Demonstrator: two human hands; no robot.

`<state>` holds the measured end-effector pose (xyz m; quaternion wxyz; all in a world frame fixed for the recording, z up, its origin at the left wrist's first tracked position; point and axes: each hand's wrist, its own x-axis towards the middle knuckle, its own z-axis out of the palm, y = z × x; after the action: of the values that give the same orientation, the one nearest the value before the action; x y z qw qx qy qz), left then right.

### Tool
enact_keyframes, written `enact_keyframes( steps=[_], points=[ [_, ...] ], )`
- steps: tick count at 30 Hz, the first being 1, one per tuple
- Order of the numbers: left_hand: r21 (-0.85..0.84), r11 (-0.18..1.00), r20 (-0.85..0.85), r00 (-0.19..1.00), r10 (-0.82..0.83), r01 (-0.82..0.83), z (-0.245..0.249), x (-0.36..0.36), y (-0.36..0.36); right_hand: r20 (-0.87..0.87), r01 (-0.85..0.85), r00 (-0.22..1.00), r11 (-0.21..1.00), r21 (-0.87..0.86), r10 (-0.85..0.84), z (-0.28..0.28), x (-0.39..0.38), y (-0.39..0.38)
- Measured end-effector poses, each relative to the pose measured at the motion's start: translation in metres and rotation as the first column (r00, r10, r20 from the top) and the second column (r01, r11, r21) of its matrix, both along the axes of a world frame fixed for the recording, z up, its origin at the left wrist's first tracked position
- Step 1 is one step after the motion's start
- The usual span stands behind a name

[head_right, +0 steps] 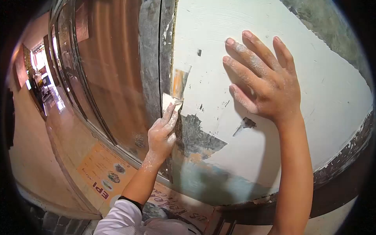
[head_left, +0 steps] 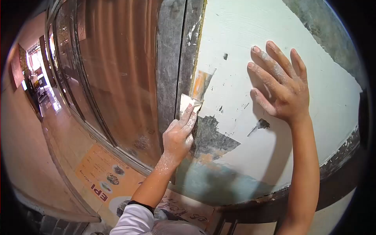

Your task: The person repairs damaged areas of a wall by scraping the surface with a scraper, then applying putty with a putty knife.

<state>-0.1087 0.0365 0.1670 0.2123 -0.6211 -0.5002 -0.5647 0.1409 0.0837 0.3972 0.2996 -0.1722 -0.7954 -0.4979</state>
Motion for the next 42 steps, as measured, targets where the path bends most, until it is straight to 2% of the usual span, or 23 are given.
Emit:
enact_keyframes(
  steps=[4,8,12,15,25,28,31,42],
  points=[
    [0.039,0.999,0.006,1.0,0.02,-0.02,0.031,0.006,0.003,0.003,-0.004,1.0,1.0,-0.007,0.004,-0.001,0.0,-0.001],
    [0.052,0.999,0.029,1.0,-0.01,0.009,0.026,0.005,0.006,0.004,-0.01,1.0,1.0,-0.002,0.01,0.001,0.0,-0.001],
    [0.08,0.997,-0.004,1.0,0.019,-0.019,0.043,0.006,0.008,0.009,-0.016,1.0,1.0,-0.002,0.016,0.001,0.0,0.0],
    [-0.012,1.0,0.006,1.0,-0.004,0.004,0.041,0.007,0.002,-0.013,-0.013,1.0,1.0,0.004,0.013,0.0,0.0,0.0],
    [0.004,1.0,0.006,1.0,-0.026,0.026,0.06,0.01,0.008,0.002,-0.003,1.0,1.0,0.002,0.003,0.001,0.002,0.001],
    [0.099,0.995,-0.024,1.0,0.004,-0.002,0.074,0.009,0.015,0.005,-0.013,1.0,1.0,-0.001,0.013,0.0,0.002,0.002],
    [0.032,0.999,-0.022,1.0,-0.006,0.007,0.083,0.012,0.003,0.008,-0.015,1.0,1.0,0.003,0.015,0.001,0.001,0.0],
    [0.072,0.997,-0.012,1.0,-0.007,0.008,0.073,0.007,0.01,0.011,-0.008,1.0,1.0,-0.004,0.008,0.002,0.0,-0.002]
  ],
)
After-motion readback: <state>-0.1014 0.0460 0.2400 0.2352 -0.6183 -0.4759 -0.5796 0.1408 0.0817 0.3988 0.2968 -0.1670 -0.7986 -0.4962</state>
